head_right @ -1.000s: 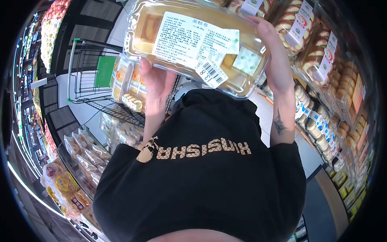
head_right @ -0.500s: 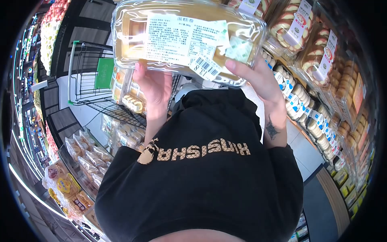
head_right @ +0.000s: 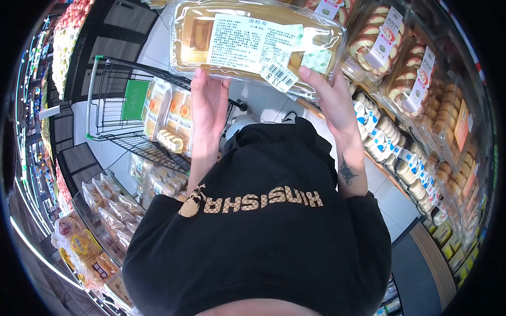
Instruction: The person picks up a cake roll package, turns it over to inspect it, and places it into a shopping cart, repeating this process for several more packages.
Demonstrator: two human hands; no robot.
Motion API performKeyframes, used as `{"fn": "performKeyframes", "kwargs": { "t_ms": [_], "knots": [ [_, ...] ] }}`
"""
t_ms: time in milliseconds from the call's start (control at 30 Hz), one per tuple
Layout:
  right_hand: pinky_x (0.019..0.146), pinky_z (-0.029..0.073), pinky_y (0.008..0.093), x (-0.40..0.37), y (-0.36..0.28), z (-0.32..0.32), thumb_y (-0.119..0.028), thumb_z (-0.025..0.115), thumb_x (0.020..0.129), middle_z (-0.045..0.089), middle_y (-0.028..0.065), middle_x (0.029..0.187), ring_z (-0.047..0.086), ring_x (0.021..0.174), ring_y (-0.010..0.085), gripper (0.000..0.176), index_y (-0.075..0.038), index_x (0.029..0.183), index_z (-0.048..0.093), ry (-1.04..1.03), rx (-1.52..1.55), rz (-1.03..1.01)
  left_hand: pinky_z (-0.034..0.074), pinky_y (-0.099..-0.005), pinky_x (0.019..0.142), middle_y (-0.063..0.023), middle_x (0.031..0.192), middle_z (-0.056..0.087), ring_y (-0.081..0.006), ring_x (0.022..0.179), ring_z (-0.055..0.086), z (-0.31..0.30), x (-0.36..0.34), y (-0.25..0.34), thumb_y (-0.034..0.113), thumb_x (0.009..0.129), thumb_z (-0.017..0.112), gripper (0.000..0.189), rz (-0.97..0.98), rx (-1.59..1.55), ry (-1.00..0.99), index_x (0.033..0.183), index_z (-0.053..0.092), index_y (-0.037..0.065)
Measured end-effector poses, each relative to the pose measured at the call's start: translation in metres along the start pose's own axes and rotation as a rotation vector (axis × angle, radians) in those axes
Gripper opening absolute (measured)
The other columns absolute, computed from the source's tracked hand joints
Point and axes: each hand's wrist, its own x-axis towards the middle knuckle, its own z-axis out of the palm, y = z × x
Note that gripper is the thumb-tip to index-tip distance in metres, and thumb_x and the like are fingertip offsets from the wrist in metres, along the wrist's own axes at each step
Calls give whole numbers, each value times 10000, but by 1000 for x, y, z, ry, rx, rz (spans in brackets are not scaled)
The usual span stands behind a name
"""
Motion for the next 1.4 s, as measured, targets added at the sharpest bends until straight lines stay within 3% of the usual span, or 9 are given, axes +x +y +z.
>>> {"fn": "performKeyframes", "kwargs": {
  "t_ms": [133,400,500,600,667,1133,1200,1267,1400],
  "knots": [
    [951,357,335,14,-1,-3,-198,533,874,498,69,1201,460,1121,160,475,-32,1288,369,86,238,-63,326,-332,983,-47,1211,496,-153,1135,441,16,20,7,391,861,532,517,35,-36,-78,1235,423,51],
    [957,354,348,12,-21,10,-177,463,902,499,81,1196,478,1107,175,406,-26,1269,382,68,302,-280,300,-373,1018,-48,1244,474,-169,1165,422,42,34,23,363,855,544,543,97,-148,-160,1275,390,54],
    [961,352,351,11,-23,10,-181,468,900,494,86,1203,473,1114,178,420,-20,1276,372,59,294,-300,327,-414,999,-78,1256,448,-194,1157,440,40,35,24,241,838,586,560,83,-233,-205,1297,319,65],
    [966,348,353,9,-23,9,-181,471,896,487,92,1214,466,1125,182,439,-17,1288,358,54,300,-293,324,-412,998,-67,1258,447,-190,1164,432,43,34,24,245,833,589,565,78,-249,-184,1298,320,70],
    [971,344,354,7,-24,9,-183,474,893,482,96,1221,462,1130,186,456,-17,1298,347,51,293,-304,329,-374,997,-53,1230,494,-179,1137,450,45,33,24,332,854,542,522,108,-189,-134,1267,401,48],
    [992,316,343,7,-28,12,-151,519,833,434,122,1267,440,1159,206,592,-5,1343,256,45,165,-313,403,-328,912,-44,1154,548,-158,1054,514,40,32,31,335,845,520,482,88,-95,-119,1223,444,46],
    [1003,301,339,7,-26,10,-187,543,830,403,124,1294,412,1183,206,624,0,1345,246,23,127,-291,401,-327,910,-45,1152,549,-157,1053,514,43,33,31,356,849,511,491,102,-75,-93,1224,444,46],
    [1007,294,336,8,-18,5,-216,545,836,389,123,1303,393,1201,207,630,-5,1348,244,-7,73,-288,392,-332,914,-47,1144,553,-164,1052,516,48,37,31,414,865,467,515,146,-112,68,1226,444,48],
    [1021,278,355,15,-7,-8,-339,552,846,359,134,1318,341,1247,228,689,-35,1369,222,-160,72,-261,391,-338,916,-56,1140,554,-182,1054,522,46,47,45,457,877,424,541,112,-233,134,1221,450,42]
  ]
}}
